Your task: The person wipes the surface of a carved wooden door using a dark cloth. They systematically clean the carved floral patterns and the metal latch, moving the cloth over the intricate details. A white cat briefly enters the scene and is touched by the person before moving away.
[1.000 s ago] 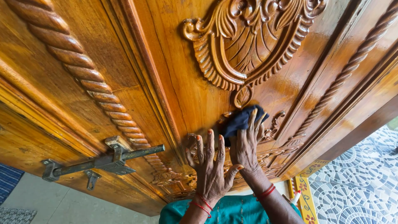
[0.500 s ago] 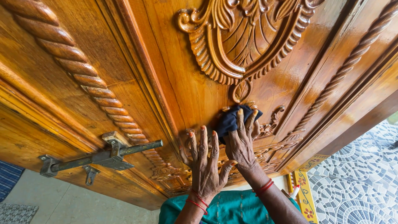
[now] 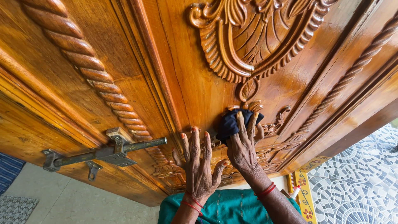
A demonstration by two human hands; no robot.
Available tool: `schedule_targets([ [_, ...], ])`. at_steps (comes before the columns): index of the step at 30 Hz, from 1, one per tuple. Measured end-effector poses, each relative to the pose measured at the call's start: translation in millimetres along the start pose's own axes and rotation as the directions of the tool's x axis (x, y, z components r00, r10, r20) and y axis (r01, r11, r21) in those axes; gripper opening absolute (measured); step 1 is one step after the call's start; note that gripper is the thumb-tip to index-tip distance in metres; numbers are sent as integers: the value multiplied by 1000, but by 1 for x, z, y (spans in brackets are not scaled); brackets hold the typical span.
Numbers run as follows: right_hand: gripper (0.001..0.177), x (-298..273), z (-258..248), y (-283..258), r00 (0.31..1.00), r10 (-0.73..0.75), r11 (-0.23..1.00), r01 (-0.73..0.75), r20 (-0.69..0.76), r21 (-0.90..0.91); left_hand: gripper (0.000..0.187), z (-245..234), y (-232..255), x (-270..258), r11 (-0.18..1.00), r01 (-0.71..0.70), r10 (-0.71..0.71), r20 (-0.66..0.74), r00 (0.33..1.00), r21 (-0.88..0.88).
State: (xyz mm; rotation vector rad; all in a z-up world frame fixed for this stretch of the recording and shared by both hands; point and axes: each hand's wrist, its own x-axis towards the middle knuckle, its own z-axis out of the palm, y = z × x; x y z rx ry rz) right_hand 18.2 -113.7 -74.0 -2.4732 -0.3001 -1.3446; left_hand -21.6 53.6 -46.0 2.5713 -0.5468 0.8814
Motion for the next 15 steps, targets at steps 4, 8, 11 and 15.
schedule_targets([
  [4,56,11,-7,3,999,-22,1000,22,35,-19,84,2,-4,-1,994,1,-2,-6,1000,-108],
  [8,59,10,-9,1,1000,-23,1000,23,22,11,83,-2,-8,0,987,16,-20,-21,1000,-159],
  [11,56,14,-12,-6,999,-30,999,30,-17,-12,82,-4,-8,1,994,22,-25,-27,999,-111],
  [15,56,19,-13,-10,999,-47,998,47,18,-42,84,-3,-5,3,989,19,-20,-4,1000,-145],
])
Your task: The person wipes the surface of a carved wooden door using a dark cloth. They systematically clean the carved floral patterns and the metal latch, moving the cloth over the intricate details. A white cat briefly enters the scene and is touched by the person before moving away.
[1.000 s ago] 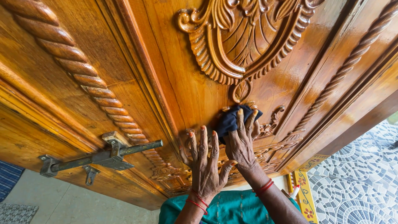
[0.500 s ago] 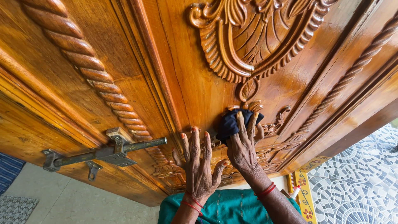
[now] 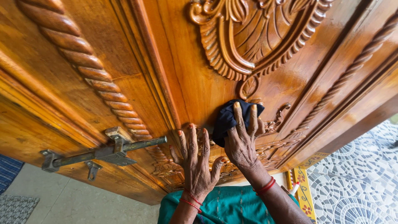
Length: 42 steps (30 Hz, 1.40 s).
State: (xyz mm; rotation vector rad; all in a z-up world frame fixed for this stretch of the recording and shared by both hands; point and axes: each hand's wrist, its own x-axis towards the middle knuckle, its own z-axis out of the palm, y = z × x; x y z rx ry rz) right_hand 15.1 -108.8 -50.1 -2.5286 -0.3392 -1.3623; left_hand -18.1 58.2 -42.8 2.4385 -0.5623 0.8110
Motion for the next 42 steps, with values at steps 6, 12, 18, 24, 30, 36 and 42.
schedule_targets([
  [6,59,-24,25,24,1000,-11,1000,11,1,-15,86,-5,0,2,990,-6,15,-62,998,139],
  [12,68,-26,31,49,989,150,984,-151,10,93,84,-4,-10,14,982,8,12,-105,994,188],
  [18,52,-37,43,81,835,399,909,-415,380,-43,83,3,-6,9,984,-15,29,-80,996,178],
  [24,45,-38,16,93,985,152,984,-159,-86,-80,82,9,-7,8,977,-11,27,-73,997,212],
  [30,44,4,-4,109,930,368,925,-368,19,101,82,12,-5,8,985,-6,21,-86,996,173],
  [36,48,33,-7,134,994,-74,991,64,-84,-118,82,24,-15,6,972,-28,51,-95,994,233],
  [42,44,67,-30,153,977,122,978,-148,-173,-150,85,28,-24,3,959,-44,72,-90,993,281],
])
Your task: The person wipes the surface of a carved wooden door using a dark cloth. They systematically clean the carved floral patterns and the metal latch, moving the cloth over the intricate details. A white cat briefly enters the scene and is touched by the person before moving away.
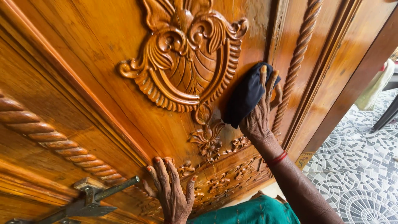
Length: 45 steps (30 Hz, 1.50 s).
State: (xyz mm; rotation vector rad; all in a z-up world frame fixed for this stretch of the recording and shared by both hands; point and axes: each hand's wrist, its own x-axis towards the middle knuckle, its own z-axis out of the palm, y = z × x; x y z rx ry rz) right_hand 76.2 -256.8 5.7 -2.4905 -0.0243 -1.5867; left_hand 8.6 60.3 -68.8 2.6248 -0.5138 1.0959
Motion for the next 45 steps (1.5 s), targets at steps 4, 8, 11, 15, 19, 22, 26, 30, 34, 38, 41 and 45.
schedule_targets([
  [4,45,-26,-3,-10,991,111,992,-106,-69,74,84,7,2,0,1000,-11,10,-16,1000,-18],
  [8,47,-45,-4,-10,990,129,989,-124,-56,76,84,15,-1,7,999,-20,20,-25,1000,-26],
  [11,46,-22,-8,1,979,185,976,-174,-84,129,83,20,-1,10,999,-23,22,-22,1000,-38],
  [15,55,46,-26,31,981,117,986,-96,-158,136,83,17,2,6,998,-7,6,-15,1000,-63],
  [19,59,116,-44,46,965,117,973,-64,-233,223,82,6,3,7,996,-1,0,-11,1000,-84],
  [22,58,119,-49,40,968,127,978,-85,-217,193,82,-4,6,6,995,6,-10,-34,999,-101],
  [26,51,72,-37,32,971,55,964,9,-232,266,82,-6,18,-1,983,-21,-2,-122,993,-182],
  [30,45,1,-26,18,964,192,967,-154,-183,205,74,11,42,0,922,-211,155,-188,970,-326],
  [34,40,-39,-30,6,961,200,976,-177,-193,130,73,16,88,14,769,-194,259,20,966,-609],
  [38,36,-27,-40,2,947,243,945,-181,-212,273,78,-2,134,60,588,-189,398,78,914,-786],
  [41,44,-3,-51,10,958,163,950,-88,-236,298,80,-3,164,108,519,-244,430,4,903,-819],
  [45,42,-4,-47,23,968,140,948,-70,-210,311,77,10,183,127,590,-333,415,-77,907,-736],
])
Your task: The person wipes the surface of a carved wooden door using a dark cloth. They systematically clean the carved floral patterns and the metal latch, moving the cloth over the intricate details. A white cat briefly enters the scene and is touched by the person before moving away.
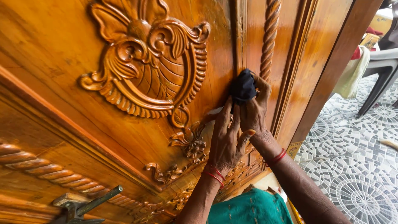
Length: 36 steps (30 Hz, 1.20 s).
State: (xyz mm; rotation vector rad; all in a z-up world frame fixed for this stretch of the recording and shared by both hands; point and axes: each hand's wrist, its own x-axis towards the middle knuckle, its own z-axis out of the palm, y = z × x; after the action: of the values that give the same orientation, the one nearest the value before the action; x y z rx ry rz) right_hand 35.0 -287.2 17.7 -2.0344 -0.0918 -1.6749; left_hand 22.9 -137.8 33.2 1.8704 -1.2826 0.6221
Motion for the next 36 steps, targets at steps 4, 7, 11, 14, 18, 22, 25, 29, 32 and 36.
schedule_targets([
  [4,44,-55,5,21,995,45,988,-31,89,-152,83,23,-4,-28,994,37,-38,16,999,101],
  [7,41,-111,22,23,957,288,943,-290,37,162,85,35,-7,-61,986,106,-120,105,987,130],
  [11,33,-163,17,20,925,365,930,-367,108,7,87,49,-7,-85,972,198,-218,166,962,126],
  [14,27,-164,13,19,878,456,888,-461,145,1,87,43,-3,-80,972,228,-220,112,969,-58],
  [18,21,-129,-7,9,870,477,877,-481,128,-2,90,30,9,-57,938,264,-257,60,965,-227],
  [22,25,-85,-10,-14,932,360,933,-359,-33,29,87,25,15,-46,924,266,-263,46,964,-274],
  [25,26,-81,-2,-13,948,319,948,-318,-21,25,85,31,14,-54,900,308,-307,51,950,-310],
  [29,30,-115,23,3,875,482,796,-415,-46,441,81,48,5,-81,867,341,-337,76,938,-365],
  [32,23,-152,19,6,900,435,879,-415,-38,233,80,69,-3,-103,837,431,-414,123,902,-337],
  [36,19,-176,9,8,755,650,756,-654,82,25,78,81,-6,-119,804,512,-482,173,859,-303],
])
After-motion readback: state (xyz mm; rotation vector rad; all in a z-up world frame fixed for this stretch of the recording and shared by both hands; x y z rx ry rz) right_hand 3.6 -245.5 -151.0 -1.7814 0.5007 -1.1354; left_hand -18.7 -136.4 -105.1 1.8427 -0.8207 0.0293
